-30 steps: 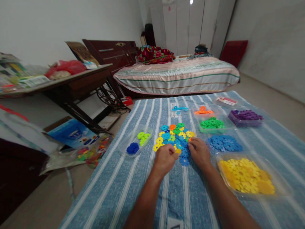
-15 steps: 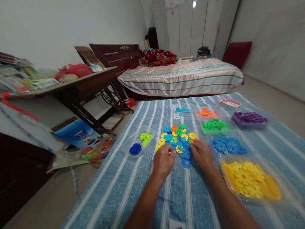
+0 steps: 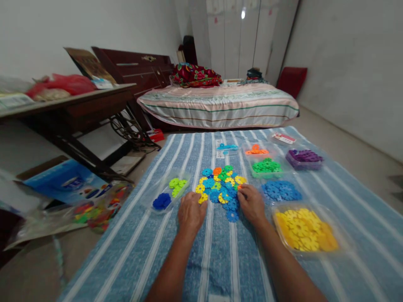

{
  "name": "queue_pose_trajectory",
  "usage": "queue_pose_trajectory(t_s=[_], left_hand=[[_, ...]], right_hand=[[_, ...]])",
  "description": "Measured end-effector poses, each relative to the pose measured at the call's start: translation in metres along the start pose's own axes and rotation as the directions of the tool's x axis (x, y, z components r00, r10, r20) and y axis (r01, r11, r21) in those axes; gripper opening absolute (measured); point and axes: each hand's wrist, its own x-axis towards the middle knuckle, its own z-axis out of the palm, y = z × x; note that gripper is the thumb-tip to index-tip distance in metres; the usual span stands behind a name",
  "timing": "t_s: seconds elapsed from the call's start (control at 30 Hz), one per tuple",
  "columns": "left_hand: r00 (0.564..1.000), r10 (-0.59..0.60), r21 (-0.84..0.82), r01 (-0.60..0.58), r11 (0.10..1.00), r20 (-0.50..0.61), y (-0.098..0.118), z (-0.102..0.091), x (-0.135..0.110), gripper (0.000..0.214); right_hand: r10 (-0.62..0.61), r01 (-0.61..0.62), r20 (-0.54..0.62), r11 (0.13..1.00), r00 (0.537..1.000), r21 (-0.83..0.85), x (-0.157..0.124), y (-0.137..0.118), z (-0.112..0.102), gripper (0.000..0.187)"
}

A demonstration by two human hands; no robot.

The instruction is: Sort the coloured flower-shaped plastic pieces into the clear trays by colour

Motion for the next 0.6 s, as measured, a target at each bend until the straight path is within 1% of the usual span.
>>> queue_pose_trajectory(t_s=[0.13,0.27,0.4,0.6], left_hand=[[0.999,0.048,0.042,-0.048,0.998,0.001,-0.0024,0.0000,0.0063,0.031],[0.998,0.062,0.103,-0.061,0.993,-0.002,-0.0004,-0.0014,0.0085,0.031],[0.998,0.064,0.110,-0.066,0.992,0.022,-0.0010,-0.0045,0.0100,0.031],[0.996,0.070,0.149,-0.079,0.986,0.061,-0.0028,-0.0080,0.0044,0.030]], right_hand=[[0.010,-0.010,-0.005,1.000,1.000,-0.012,0.0047,-0.0029,-0.0003,0.023],[0.012,-0.012,-0.018,1.000,1.000,-0.009,0.0063,-0.0063,-0.0012,0.021],[0.012,-0.012,-0.017,1.000,1.000,-0.004,0.0067,-0.0082,-0.0022,0.022],[0.009,-0.009,-0.010,1.000,1.000,-0.018,0.0072,-0.0082,-0.0020,0.022]])
